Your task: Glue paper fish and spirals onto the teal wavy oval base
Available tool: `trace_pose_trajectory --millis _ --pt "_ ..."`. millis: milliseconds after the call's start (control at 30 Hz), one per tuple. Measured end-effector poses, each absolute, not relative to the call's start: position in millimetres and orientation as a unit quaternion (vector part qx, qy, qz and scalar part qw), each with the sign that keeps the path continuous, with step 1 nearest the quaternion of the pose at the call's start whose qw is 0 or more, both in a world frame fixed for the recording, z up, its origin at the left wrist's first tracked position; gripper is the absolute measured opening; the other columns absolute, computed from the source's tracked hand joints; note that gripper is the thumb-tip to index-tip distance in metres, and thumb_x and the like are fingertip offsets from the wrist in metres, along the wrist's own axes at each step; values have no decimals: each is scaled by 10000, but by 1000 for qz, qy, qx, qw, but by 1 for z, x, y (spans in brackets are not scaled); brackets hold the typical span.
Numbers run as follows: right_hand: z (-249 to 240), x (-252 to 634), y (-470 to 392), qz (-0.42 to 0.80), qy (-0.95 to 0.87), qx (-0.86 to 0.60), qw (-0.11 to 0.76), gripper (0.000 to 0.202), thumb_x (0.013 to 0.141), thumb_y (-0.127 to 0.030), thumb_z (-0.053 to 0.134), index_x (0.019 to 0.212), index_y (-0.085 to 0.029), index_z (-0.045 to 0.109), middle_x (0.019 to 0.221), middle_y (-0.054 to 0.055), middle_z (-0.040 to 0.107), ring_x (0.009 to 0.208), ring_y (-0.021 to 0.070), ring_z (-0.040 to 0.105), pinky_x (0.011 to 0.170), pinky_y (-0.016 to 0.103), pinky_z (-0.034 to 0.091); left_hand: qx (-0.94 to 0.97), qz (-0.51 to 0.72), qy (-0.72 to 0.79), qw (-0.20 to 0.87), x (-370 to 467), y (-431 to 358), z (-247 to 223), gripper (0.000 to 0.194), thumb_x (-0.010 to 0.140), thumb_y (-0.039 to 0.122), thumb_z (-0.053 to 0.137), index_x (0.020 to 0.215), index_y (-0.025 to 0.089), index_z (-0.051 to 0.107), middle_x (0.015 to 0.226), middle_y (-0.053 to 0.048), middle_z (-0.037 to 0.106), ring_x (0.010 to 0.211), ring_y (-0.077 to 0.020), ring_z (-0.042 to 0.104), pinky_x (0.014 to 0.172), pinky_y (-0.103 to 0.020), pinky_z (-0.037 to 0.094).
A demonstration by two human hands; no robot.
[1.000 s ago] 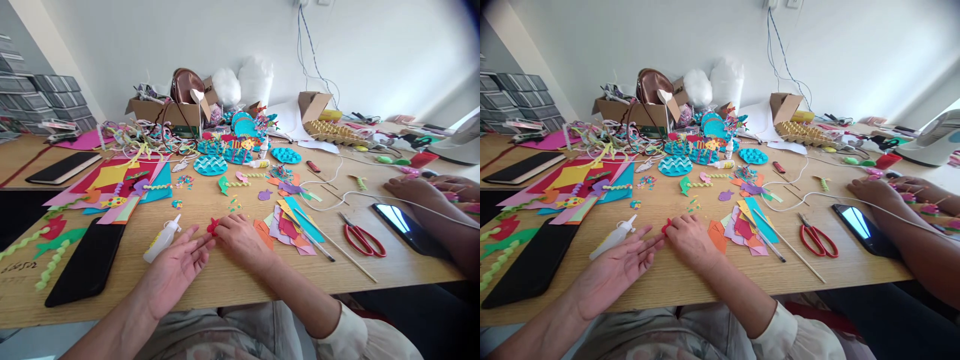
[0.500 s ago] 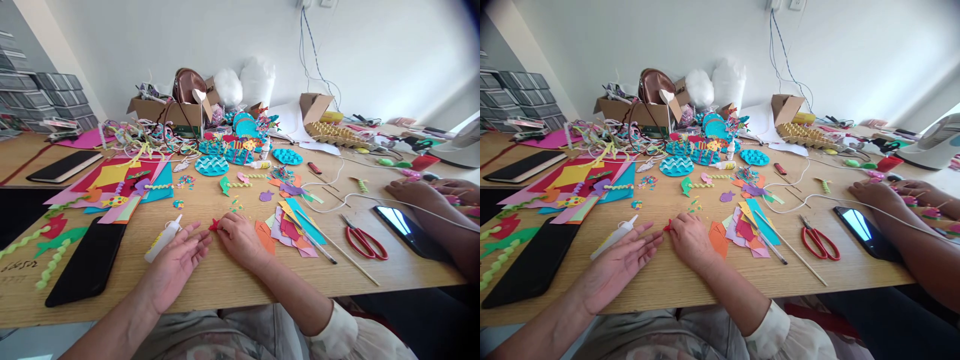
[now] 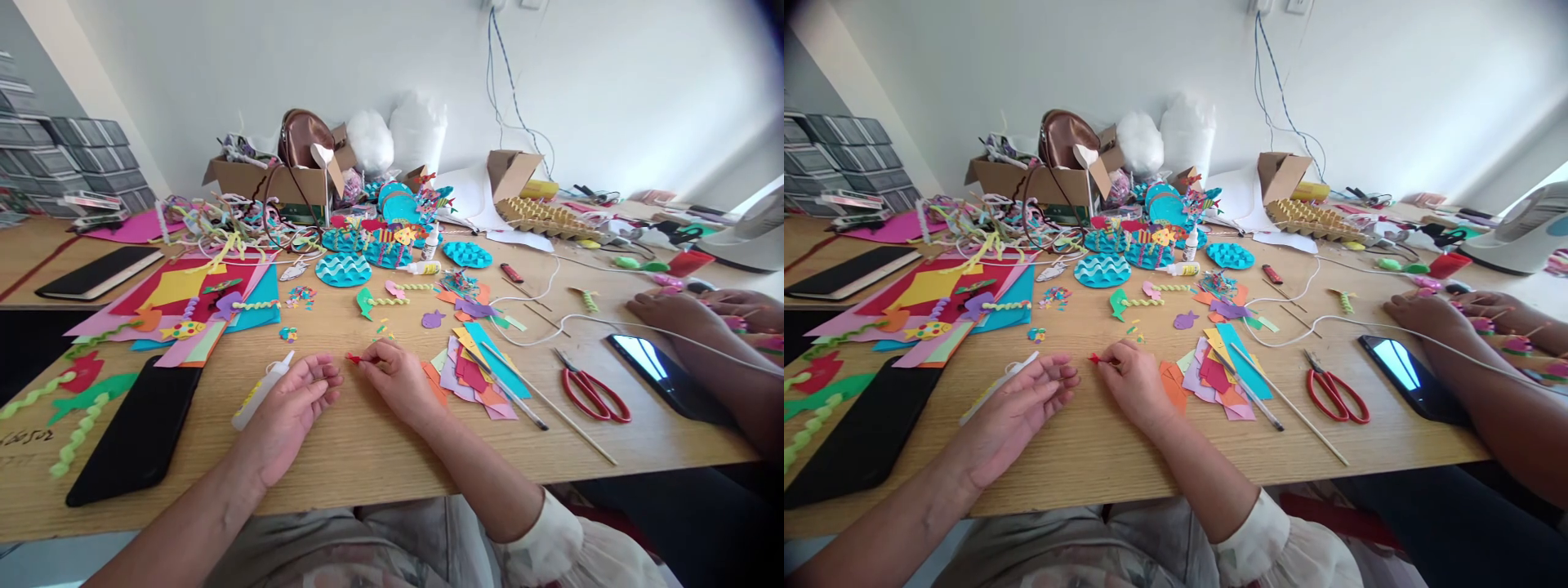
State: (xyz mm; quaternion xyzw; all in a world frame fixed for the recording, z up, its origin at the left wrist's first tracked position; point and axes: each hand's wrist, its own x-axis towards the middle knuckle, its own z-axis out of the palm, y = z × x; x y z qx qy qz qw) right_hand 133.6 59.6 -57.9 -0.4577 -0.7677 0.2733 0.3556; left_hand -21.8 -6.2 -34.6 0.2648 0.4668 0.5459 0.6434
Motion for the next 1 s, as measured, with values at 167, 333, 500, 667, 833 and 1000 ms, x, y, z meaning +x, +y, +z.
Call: trace_pose_trajectory --millis 167,333,500,667,833,1000 --pt "-56 140 62 334 -722 -434 422 77 737 -171 562 661 -182 571 688 2 589 686 128 530 651 247 389 311 521 485 630 -20 -5 -37 187 714 129 618 899 155 606 915 -65 619 909 -190 576 827 -300 446" --pt "-45 149 61 539 -607 -408 417 154 686 -318 637 690 -179 570 643 -20 567 607 110 490 584 241 356 530 538 549 357 -27 2 -26 377 627 98 689 964 261 647 1116 -21 573 1090 -218 475 966 -297 337" --pt "-29 153 60 662 -536 -354 387 219 605 -335 718 646 -163 588 645 -25 567 630 102 483 625 241 342 589 463 514 418 -30 12 -12 347 606 135 722 926 261 678 1042 -26 618 1074 -237 497 992 -296 299" --pt "-25 147 61 703 -508 -338 364 278 544 -356 761 635 -149 600 617 -26 572 611 99 485 647 250 339 564 418 475 530 -22 19 -14 186 667 218 677 848 210 634 848 -7 624 847 -194 569 781 -272 421" --pt "-22 140 57 721 -488 -340 356 331 510 -390 773 623 -148 578 590 -36 545 582 88 466 616 240 334 565 404 491 525 -18 23 -12 124 657 244 653 764 187 627 736 11 608 743 -163 542 690 -243 405" --pt "-19 137 52 703 -509 -346 356 307 588 -399 724 698 -158 568 656 -30 557 613 88 479 608 232 346 550 415 505 519 -21 23 -14 144 665 273 643 776 182 639 722 12 603 714 -157 519 664 -239 382"
